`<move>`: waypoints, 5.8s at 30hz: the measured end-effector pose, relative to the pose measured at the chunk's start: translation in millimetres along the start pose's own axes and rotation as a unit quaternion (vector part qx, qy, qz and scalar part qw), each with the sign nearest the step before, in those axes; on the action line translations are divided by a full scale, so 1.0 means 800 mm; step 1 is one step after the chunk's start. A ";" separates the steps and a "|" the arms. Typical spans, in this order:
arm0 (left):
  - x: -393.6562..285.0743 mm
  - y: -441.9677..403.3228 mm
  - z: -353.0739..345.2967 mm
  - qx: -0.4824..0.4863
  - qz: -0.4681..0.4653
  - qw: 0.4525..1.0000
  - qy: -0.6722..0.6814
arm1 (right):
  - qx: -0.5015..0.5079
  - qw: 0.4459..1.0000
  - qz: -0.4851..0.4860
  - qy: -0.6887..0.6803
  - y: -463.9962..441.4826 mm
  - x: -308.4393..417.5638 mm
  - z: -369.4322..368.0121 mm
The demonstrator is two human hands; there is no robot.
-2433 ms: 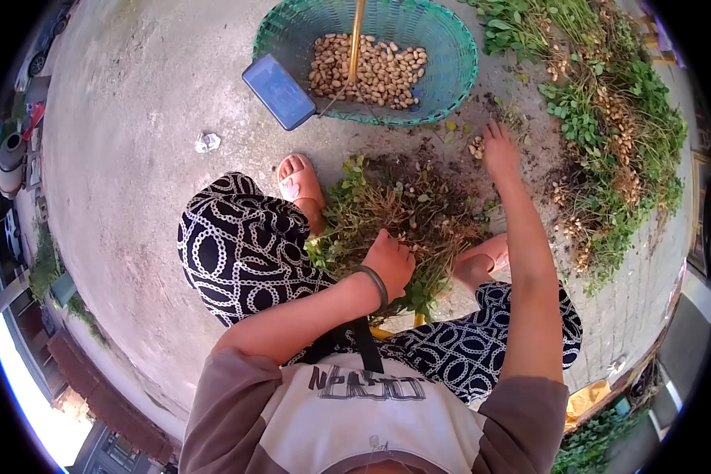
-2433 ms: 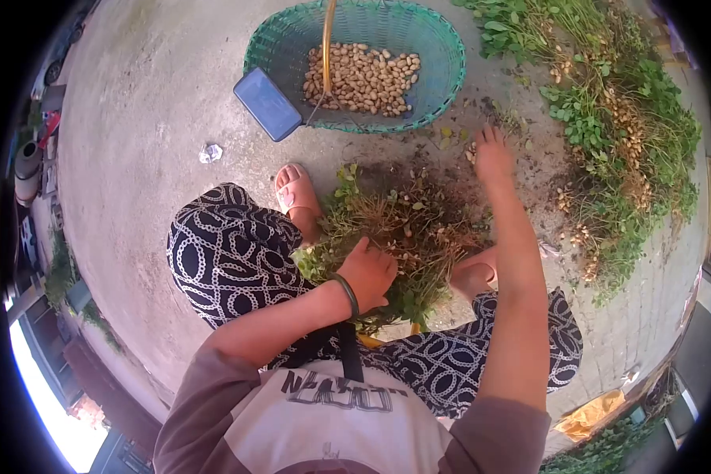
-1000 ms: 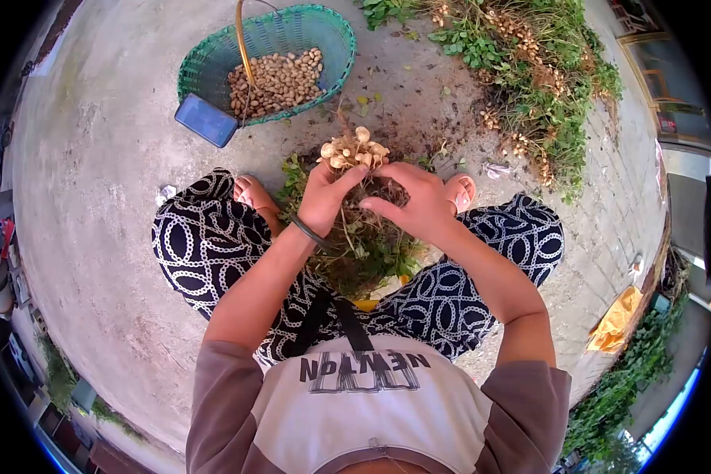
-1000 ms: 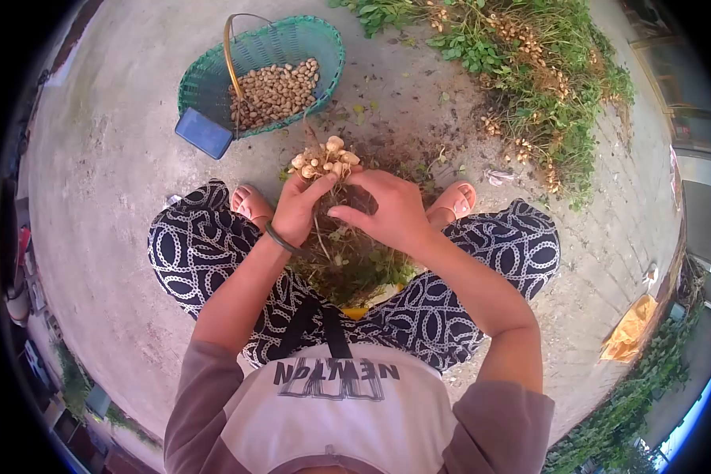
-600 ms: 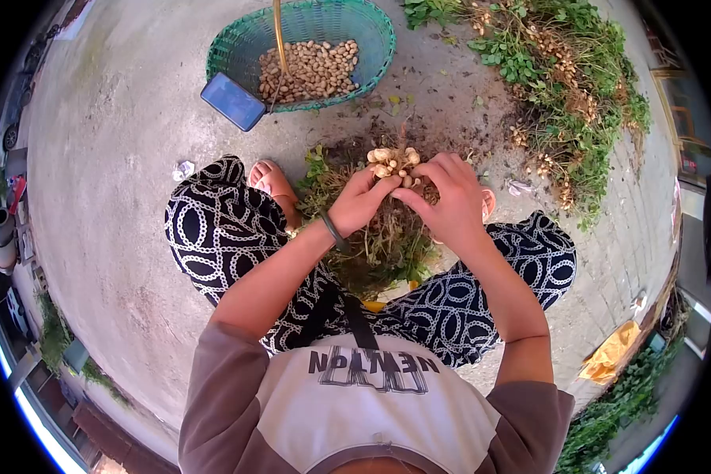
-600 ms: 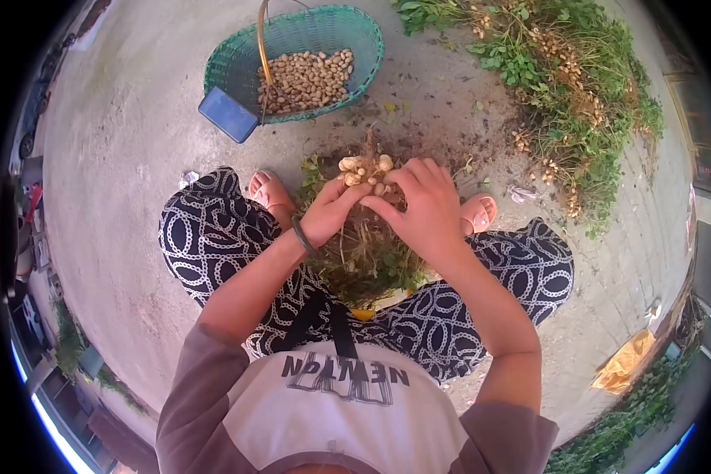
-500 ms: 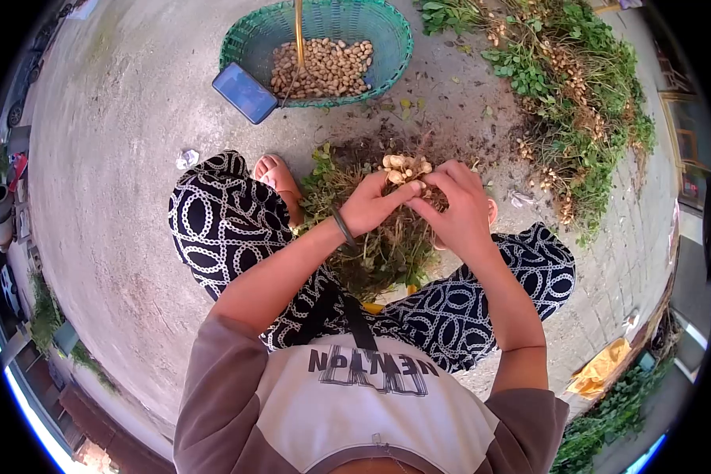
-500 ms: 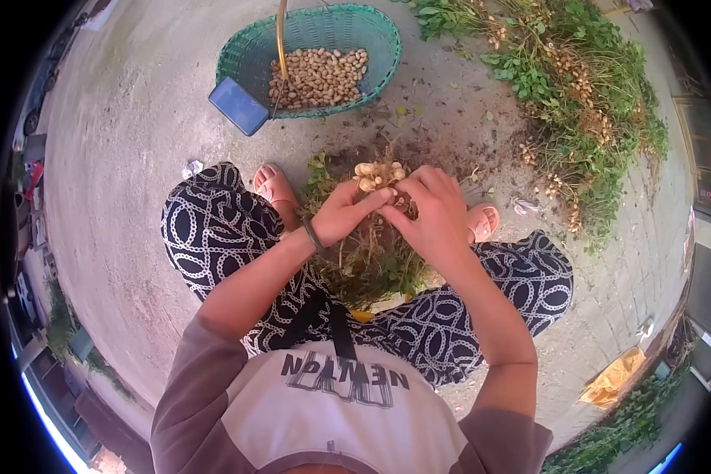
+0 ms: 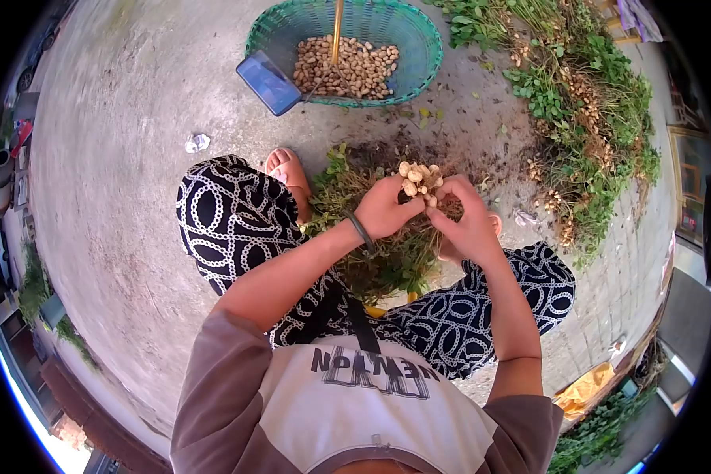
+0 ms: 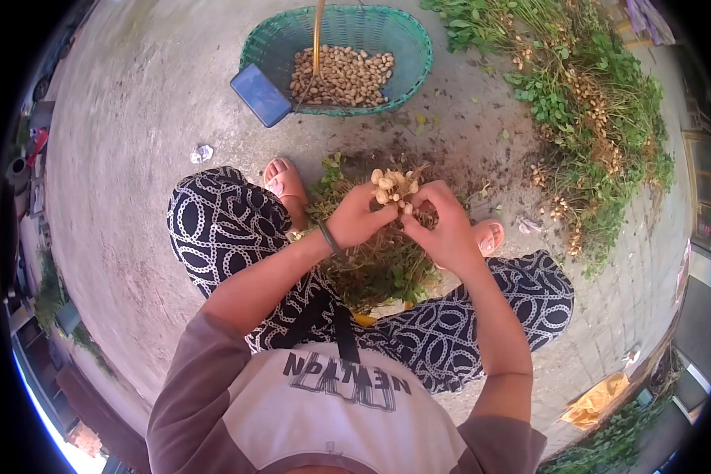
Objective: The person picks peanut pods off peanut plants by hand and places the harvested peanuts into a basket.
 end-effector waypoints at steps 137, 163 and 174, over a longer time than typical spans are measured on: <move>-0.028 0.033 0.012 0.069 0.186 0.950 0.242 | -0.056 0.820 -0.168 -0.545 0.013 -0.018 0.013; -0.006 0.045 0.011 0.146 0.186 0.947 0.216 | 0.119 0.986 -0.077 -0.086 -0.006 0.009 -0.029; -0.030 0.054 0.003 0.201 0.149 0.927 0.280 | 0.270 0.832 -0.253 -0.414 0.018 -0.002 -0.035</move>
Point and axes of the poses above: each hand's wrist, its own y-axis away from the middle knuckle, its own z-axis out of the back of the hand, x = y × z, the point moved 6 cm from there along -y, towards the middle knuckle, and after that the axes turned 5 degrees about z, right-handed, at the moved point
